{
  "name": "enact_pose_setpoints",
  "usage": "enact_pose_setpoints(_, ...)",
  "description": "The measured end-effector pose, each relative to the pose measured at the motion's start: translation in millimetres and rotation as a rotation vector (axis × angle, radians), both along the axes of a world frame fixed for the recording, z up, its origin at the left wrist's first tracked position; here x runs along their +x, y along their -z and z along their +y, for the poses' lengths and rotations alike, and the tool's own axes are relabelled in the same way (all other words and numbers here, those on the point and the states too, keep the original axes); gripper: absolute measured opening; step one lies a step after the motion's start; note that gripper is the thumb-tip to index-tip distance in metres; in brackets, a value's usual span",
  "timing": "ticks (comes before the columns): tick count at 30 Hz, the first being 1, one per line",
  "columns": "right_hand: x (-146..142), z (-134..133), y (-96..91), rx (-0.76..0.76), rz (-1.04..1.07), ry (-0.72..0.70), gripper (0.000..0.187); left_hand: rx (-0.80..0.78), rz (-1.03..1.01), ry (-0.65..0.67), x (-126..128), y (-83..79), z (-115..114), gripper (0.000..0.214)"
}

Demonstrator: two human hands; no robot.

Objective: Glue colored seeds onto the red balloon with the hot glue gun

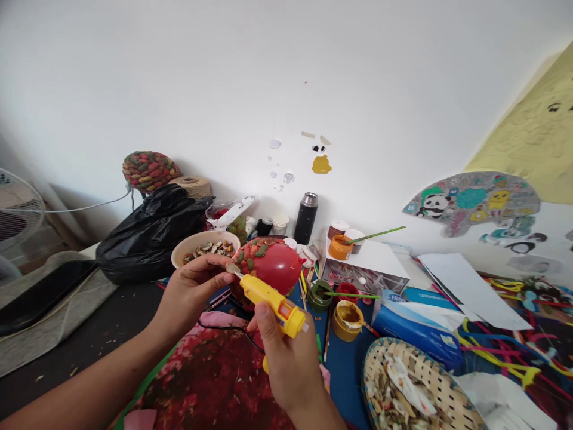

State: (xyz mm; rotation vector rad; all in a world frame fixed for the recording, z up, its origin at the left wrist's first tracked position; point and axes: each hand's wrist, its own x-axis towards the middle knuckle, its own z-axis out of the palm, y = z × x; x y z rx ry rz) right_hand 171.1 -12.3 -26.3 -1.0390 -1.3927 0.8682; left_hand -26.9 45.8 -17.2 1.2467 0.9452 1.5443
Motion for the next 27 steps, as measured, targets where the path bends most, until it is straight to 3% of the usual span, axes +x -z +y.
enact_pose_setpoints(15,1.1,0.5,2.5,-0.061,0.011,-0.024,0.071,0.004,-0.032,-0.003,1.4,-2.5,-0.4,0.040)
enact_pose_setpoints(27,0.4,-3.6,-7.7,-0.086,-0.008,-0.025,0.072,0.022,-0.017,-0.015,-1.1,1.4,-0.2,0.032)
